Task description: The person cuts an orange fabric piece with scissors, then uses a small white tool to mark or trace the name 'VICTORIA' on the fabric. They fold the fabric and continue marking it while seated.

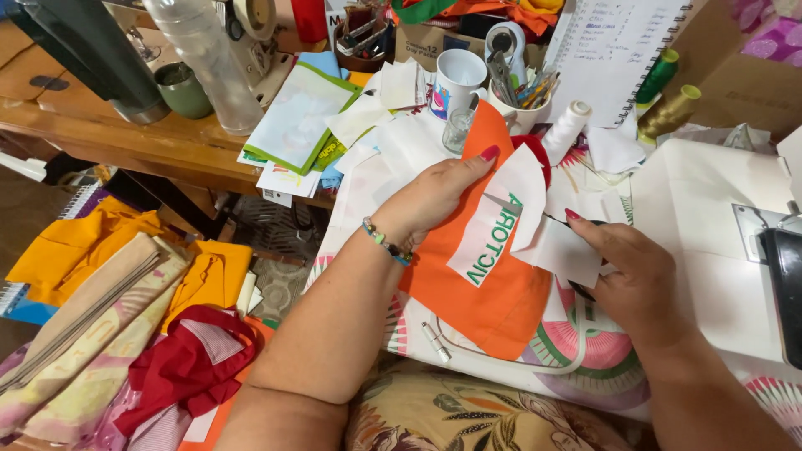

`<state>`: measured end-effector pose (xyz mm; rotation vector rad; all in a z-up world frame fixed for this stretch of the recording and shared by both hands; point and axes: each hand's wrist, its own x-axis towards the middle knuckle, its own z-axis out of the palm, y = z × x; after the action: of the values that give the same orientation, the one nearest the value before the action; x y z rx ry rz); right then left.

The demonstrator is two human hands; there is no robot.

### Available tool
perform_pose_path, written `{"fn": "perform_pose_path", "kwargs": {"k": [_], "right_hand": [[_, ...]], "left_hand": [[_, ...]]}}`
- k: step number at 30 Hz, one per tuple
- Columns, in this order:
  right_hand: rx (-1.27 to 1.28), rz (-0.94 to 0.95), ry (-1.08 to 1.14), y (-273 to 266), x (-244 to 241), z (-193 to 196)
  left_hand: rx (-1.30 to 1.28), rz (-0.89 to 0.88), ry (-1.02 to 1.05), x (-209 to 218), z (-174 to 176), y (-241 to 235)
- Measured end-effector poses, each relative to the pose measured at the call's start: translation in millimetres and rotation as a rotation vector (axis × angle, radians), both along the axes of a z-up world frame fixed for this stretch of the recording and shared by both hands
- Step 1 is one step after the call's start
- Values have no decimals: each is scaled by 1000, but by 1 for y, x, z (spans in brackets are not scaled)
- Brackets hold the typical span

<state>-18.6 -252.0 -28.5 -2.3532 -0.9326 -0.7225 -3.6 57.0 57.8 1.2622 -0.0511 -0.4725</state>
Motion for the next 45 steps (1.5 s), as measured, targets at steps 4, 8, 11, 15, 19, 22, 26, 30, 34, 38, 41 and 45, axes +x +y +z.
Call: {"fn": "perform_pose_path", "kwargs": {"k": [4, 8, 11, 15, 19, 22, 26, 30, 34, 38, 41, 45], "right_hand": [[25, -32, 42, 4, -6, 4], [29, -53, 48, 3, -5, 0], [-5, -43, 51, 4, -2, 2], [-29, -14, 72, 3, -3, 4], [-6, -21, 54, 2, -4, 0], [29, -5, 79, 5, -10, 7], [22, -14, 139, 7, -9, 8], [35, 7, 171, 9, -10, 10], [20, -9, 129, 7, -11, 7], [70, -19, 204, 8, -10, 3], [110, 12, 216, 14, -11, 7], [94, 37, 212, 12, -11, 6]], "left_hand": [[42, 14, -21, -1, 3, -1], [19, 25, 14, -4, 9, -1], [43, -18, -28, -5, 8, -1], [54, 10, -248, -1, -5, -7], [84, 28, -267, -2, -5, -8], [54, 17, -258, -1, -6, -8], [149, 17, -230, -5, 1, -8], [111, -58, 63, -18, 18, -10], [179, -111, -115, -4, -4, -9], [121, -116, -73, -13, 9, -9], [42, -153, -2, -14, 9, -9], [46, -166, -68, -12, 6, -8]]}}
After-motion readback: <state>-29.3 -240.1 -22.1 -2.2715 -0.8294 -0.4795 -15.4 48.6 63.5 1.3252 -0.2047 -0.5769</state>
